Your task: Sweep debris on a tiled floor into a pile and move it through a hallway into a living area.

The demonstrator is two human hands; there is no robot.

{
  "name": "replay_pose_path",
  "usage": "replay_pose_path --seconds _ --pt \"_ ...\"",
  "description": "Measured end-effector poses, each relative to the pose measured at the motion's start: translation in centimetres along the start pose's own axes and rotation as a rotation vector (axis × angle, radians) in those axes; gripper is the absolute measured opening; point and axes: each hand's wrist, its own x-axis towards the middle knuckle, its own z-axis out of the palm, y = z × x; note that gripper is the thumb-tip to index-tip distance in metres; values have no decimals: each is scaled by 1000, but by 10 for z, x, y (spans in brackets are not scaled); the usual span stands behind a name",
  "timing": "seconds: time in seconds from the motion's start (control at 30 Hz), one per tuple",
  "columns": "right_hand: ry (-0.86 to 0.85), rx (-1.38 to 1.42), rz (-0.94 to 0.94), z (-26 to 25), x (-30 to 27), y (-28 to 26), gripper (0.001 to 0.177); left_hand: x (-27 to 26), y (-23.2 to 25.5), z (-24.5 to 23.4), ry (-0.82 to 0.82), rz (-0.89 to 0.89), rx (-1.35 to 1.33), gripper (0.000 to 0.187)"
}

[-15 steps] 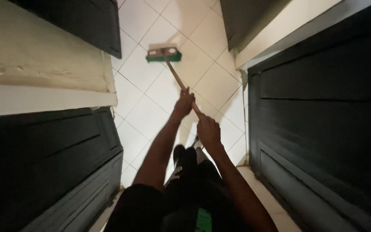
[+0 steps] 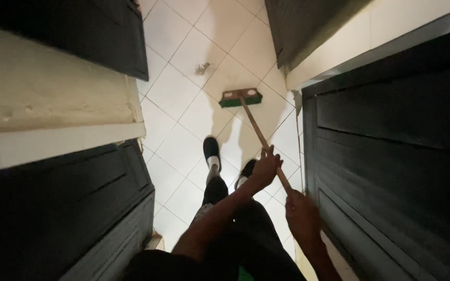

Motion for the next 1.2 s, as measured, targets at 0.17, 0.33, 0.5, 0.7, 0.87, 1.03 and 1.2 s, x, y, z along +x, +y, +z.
replay_pose_path --seconds 0.17,0.33,0.5,0.7,0.87,1.03,1.2 --pt "179 60 -130 54 75 15 24 45 -84 43 66 18 7 22" --pt "347 71 -323 97 158 -36 19 113 -139 -51 62 -60 52 23" --pt "432 41 -367 88 198 -112 21 167 -200 -90 166 2 189 24" --pt "409 72 -496 4 93 -190 41 121 -153 -180 165 61 169 32" --pt "176 36 -216 9 1 -198 31 -2 -89 -228 138 38 56 33" --pt "191 22 -244 87 7 -175 22 -69 -129 -214 158 -15 -57 36" --pt "132 -96 -301 161 34 -198 32 -73 -217 -172 131 35 61 34"
